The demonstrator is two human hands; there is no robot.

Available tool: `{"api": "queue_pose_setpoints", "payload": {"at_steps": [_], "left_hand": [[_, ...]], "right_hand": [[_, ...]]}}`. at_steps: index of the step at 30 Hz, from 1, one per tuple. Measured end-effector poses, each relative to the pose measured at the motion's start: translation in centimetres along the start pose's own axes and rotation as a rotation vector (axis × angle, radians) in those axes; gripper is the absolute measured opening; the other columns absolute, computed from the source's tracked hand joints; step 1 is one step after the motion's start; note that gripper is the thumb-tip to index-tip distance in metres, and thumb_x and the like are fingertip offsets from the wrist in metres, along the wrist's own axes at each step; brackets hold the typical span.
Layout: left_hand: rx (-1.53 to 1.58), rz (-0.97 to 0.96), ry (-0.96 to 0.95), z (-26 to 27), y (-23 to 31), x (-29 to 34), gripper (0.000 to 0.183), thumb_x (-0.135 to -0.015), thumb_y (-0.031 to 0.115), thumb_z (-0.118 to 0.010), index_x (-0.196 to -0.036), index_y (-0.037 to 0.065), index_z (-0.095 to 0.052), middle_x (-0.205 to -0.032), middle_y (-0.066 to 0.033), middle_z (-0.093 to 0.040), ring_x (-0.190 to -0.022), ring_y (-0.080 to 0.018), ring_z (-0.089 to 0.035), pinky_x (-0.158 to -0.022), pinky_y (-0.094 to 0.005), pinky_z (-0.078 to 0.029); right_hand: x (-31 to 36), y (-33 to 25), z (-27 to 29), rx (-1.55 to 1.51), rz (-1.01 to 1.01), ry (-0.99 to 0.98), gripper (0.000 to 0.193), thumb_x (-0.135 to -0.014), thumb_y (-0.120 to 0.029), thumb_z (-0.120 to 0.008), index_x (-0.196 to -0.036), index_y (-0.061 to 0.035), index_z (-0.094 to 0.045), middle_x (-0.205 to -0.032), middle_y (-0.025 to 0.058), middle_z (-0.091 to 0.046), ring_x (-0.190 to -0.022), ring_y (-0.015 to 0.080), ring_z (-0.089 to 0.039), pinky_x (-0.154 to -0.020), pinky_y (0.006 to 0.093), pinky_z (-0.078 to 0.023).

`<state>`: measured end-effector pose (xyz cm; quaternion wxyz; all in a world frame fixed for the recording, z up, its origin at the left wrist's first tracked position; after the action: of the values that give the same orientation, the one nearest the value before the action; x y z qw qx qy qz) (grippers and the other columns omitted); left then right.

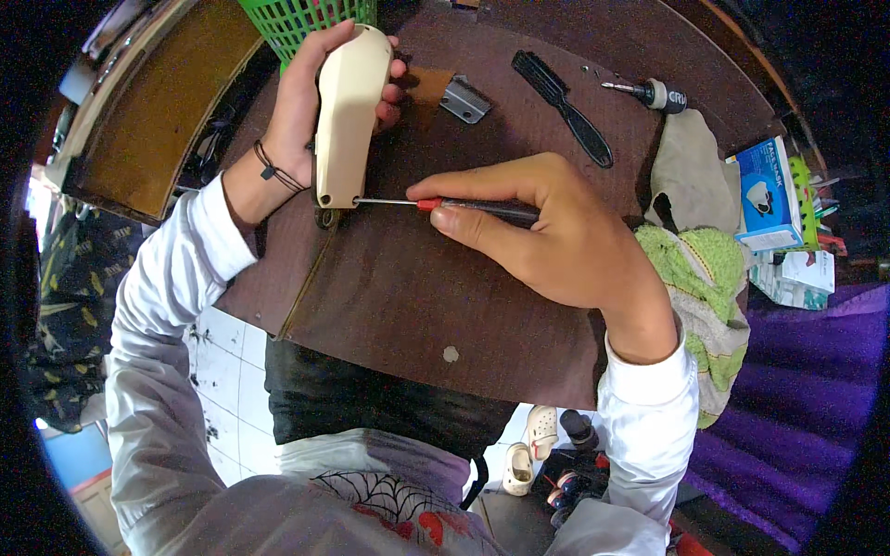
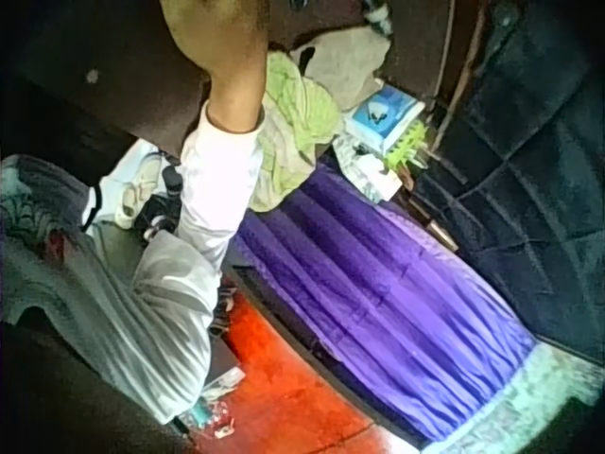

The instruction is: The person cleans a clipper blade using a piece of cloth and a brush, attaches the blade to the hair clipper, and tightens screws on the clipper using a small screwdriver.

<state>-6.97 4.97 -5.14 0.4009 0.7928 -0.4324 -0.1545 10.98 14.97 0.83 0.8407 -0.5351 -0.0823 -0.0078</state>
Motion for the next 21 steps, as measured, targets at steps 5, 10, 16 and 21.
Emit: {"api": "queue_pose_setpoints", "payload": {"at_steps": [5, 10, 16, 21], "left_hand": [[0.011, -0.003, -0.016, 0.1, -0.2, -0.1, 0.047, -0.103, 0.045, -0.055, -0.121, 0.003, -0.061, -0.101, -0.0102, -0.069, -0.079, -0.0184, -0.066, -0.069, -0.0309, -0.058], [0.019, -0.008, -0.030, 0.0, -0.2, -0.1, 0.046, -0.103, 0.045, -0.054, -0.121, 0.003, -0.060, -0.100, -0.0105, -0.069, -0.079, -0.0183, -0.065, -0.069, -0.0307, -0.057], [0.031, -0.014, -0.042, 0.0, -0.1, -0.1, 0.046, -0.104, 0.044, -0.052, -0.121, 0.002, -0.060, -0.100, -0.0108, -0.069, -0.079, -0.0181, -0.065, -0.069, -0.0304, -0.057], [-0.045, -0.026, -0.006, 0.1, -0.2, -0.1, 0.047, -0.103, 0.047, -0.054, -0.119, 0.004, -0.061, -0.100, -0.0099, -0.070, -0.079, -0.0179, -0.066, -0.070, -0.0303, -0.058]], "right_hand": [[0.3, -0.6, 0.4, 0.039, 0.074, 0.015, 0.026, -0.099, -0.013, -0.070, -0.120, 0.0028, -0.073, -0.102, 0.0139, -0.079, -0.095, 0.0100, -0.069, -0.083, 0.0274, -0.054], [0.4, -0.3, 0.5, 0.048, 0.105, 0.027, 0.026, -0.098, -0.012, -0.071, -0.119, 0.0032, -0.074, -0.102, 0.0139, -0.079, -0.094, 0.0099, -0.069, -0.083, 0.0273, -0.054], [0.5, -0.1, 0.2, 0.034, 0.184, 0.067, 0.025, -0.097, -0.012, -0.072, -0.118, 0.0028, -0.074, -0.100, 0.0125, -0.079, -0.092, 0.0096, -0.069, -0.081, 0.0277, -0.054], [0.9, -1.8, 0.2, 0.408, 0.252, 0.048, 0.026, -0.097, -0.014, -0.073, -0.118, 0.0015, -0.075, -0.096, 0.0118, -0.079, -0.083, 0.0100, -0.069, -0.072, 0.0296, -0.054]]}}
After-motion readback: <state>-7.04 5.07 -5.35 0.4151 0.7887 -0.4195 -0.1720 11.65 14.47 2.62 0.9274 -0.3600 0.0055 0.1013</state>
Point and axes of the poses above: each hand's wrist, its own x-axis away from the middle knuckle, its own z-axis out of the back of the hand, y = z × x, the point moved 7 cm from there along -x, towards the middle knuckle
